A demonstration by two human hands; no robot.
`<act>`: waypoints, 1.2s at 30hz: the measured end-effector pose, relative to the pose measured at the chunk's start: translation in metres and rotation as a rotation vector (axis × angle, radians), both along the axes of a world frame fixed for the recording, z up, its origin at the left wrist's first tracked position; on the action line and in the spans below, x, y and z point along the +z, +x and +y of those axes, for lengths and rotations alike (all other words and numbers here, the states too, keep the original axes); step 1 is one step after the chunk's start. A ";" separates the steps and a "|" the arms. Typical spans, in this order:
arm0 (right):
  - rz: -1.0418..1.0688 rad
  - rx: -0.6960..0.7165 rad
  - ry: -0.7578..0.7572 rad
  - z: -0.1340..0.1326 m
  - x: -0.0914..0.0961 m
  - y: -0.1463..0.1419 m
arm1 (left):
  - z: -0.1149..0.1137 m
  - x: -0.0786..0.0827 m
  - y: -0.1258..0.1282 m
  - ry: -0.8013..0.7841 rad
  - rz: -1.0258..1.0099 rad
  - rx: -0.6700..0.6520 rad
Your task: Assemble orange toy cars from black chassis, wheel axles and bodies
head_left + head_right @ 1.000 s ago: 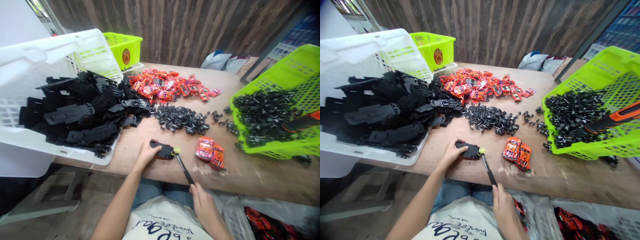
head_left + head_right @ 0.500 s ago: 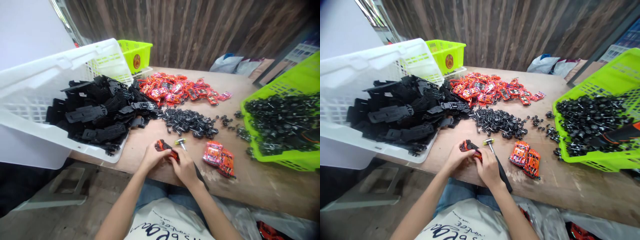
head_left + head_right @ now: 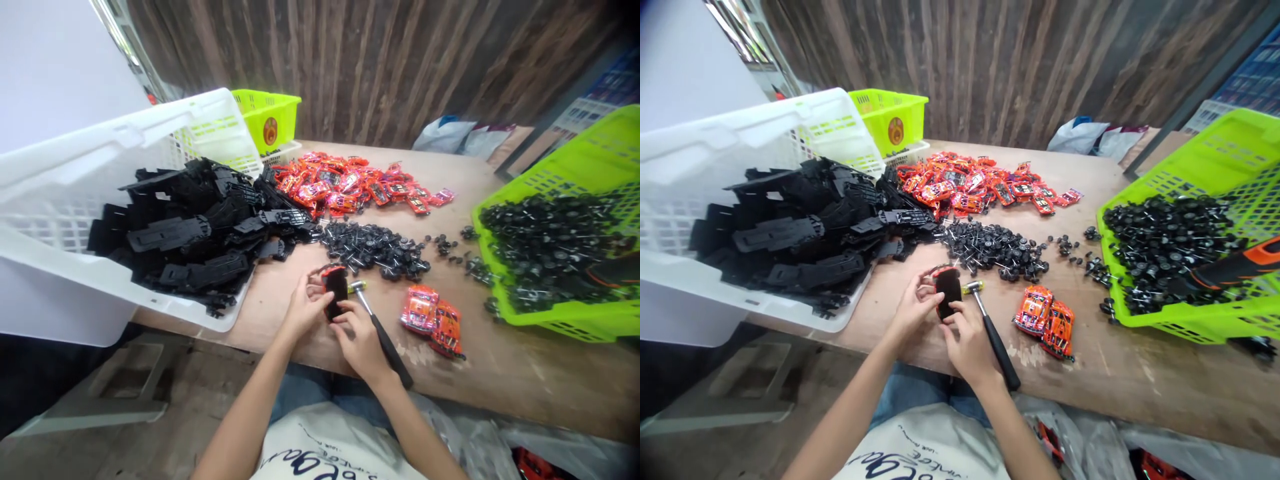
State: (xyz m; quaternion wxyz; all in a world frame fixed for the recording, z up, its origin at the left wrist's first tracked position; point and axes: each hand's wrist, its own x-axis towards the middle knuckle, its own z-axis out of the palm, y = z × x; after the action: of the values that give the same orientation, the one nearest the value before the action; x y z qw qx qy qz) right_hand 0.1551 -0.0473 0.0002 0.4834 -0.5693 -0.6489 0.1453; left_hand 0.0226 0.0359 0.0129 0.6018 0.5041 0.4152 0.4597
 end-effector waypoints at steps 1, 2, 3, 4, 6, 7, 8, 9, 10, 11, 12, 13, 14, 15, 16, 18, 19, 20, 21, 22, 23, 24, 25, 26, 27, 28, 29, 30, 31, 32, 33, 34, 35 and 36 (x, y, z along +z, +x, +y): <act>0.034 -0.033 0.027 0.000 0.005 0.000 | -0.002 0.002 0.000 0.060 -0.015 -0.033; 0.088 -0.081 0.052 0.000 0.010 0.002 | -0.005 0.005 0.000 0.116 -0.025 -0.068; 0.146 -0.129 0.067 0.002 0.016 0.004 | -0.007 0.007 -0.001 0.165 -0.027 -0.101; 0.189 -0.150 0.066 0.004 0.022 0.007 | -0.010 0.009 -0.001 0.205 -0.020 -0.128; 0.212 -0.099 0.020 0.009 0.032 0.014 | -0.016 0.012 -0.003 0.255 -0.002 -0.162; 0.193 -0.057 -0.009 0.010 0.036 0.017 | -0.018 0.012 -0.003 0.264 0.000 -0.178; 0.159 -0.022 -0.030 0.010 0.039 0.020 | -0.020 0.013 -0.004 0.269 -0.003 -0.196; 0.121 0.001 -0.045 0.009 0.041 0.021 | -0.021 0.013 -0.004 0.281 -0.005 -0.210; 0.083 0.011 -0.055 0.008 0.043 0.022 | -0.022 0.014 -0.005 0.300 -0.004 -0.222; 0.047 0.012 -0.059 0.006 0.044 0.022 | -0.023 0.015 -0.005 0.326 0.006 -0.233; 0.014 0.008 -0.057 0.004 0.045 0.022 | -0.024 0.016 -0.005 0.357 0.024 -0.240; -0.011 0.003 -0.047 0.003 0.045 0.022 | -0.024 0.018 -0.004 0.389 0.047 -0.244; -0.029 0.003 -0.027 0.001 0.045 0.023 | -0.024 0.019 -0.003 0.419 0.073 -0.249; -0.043 0.013 -0.001 0.001 0.045 0.023 | -0.025 0.020 -0.002 0.448 0.101 -0.247; -0.057 0.030 0.032 0.001 0.045 0.023 | -0.026 0.021 -0.002 0.478 0.135 -0.239; -0.091 0.065 0.095 0.003 0.045 0.023 | -0.028 0.021 0.000 0.546 0.214 -0.201; -0.110 0.074 0.120 0.004 0.044 0.022 | -0.029 0.021 0.001 0.574 0.249 -0.184; -0.125 0.072 0.139 0.005 0.044 0.022 | -0.030 0.020 0.001 0.594 0.272 -0.169; -0.134 0.063 0.155 0.005 0.044 0.021 | -0.031 0.019 0.001 0.605 0.280 -0.157; -0.137 0.054 0.166 0.005 0.044 0.020 | -0.031 0.018 0.000 0.609 0.276 -0.155; -0.133 0.054 0.171 0.005 0.044 0.020 | -0.032 0.017 -0.001 0.609 0.264 -0.163; -0.119 0.065 0.174 0.004 0.044 0.020 | -0.032 0.017 -0.002 0.607 0.250 -0.182; -0.091 0.079 0.181 0.002 0.044 0.021 | -0.033 0.017 -0.003 0.600 0.231 -0.197; -0.051 0.096 0.191 0.000 0.045 0.023 | -0.033 0.018 -0.004 0.580 0.196 -0.199; -0.003 0.108 0.209 -0.003 0.045 0.025 | -0.033 0.018 -0.004 0.540 0.136 -0.190; 0.046 0.113 0.238 -0.006 0.045 0.027 | -0.034 0.019 -0.003 0.467 0.046 -0.179; 0.077 0.111 0.275 -0.009 0.045 0.029 | -0.034 0.021 -0.001 0.360 -0.068 -0.179; 0.081 0.107 0.312 -0.012 0.044 0.031 | -0.035 0.022 0.001 0.228 -0.189 -0.201; 0.054 0.116 0.336 -0.016 0.042 0.033 | -0.035 0.023 0.004 0.095 -0.294 -0.240; 0.005 0.132 0.344 -0.019 0.039 0.034 | -0.036 0.023 0.008 -0.013 -0.364 -0.284; -0.045 0.144 0.333 -0.023 0.036 0.034 | -0.036 0.024 0.012 -0.083 -0.396 -0.311; -0.076 0.135 0.302 -0.027 0.034 0.034 | -0.036 0.023 0.015 -0.110 -0.392 -0.313; -0.073 0.101 0.260 -0.030 0.032 0.034 | -0.036 0.023 0.019 -0.096 -0.364 -0.286; -0.035 0.045 0.217 -0.034 0.031 0.034 | -0.035 0.022 0.022 -0.052 -0.322 -0.247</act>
State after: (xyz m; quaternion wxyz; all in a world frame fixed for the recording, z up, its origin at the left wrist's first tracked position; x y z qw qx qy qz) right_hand 0.1894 -0.0810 0.0316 0.5273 -0.5014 -0.6818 0.0753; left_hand 0.0443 0.0004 0.0348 0.7251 0.4556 0.2601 0.4461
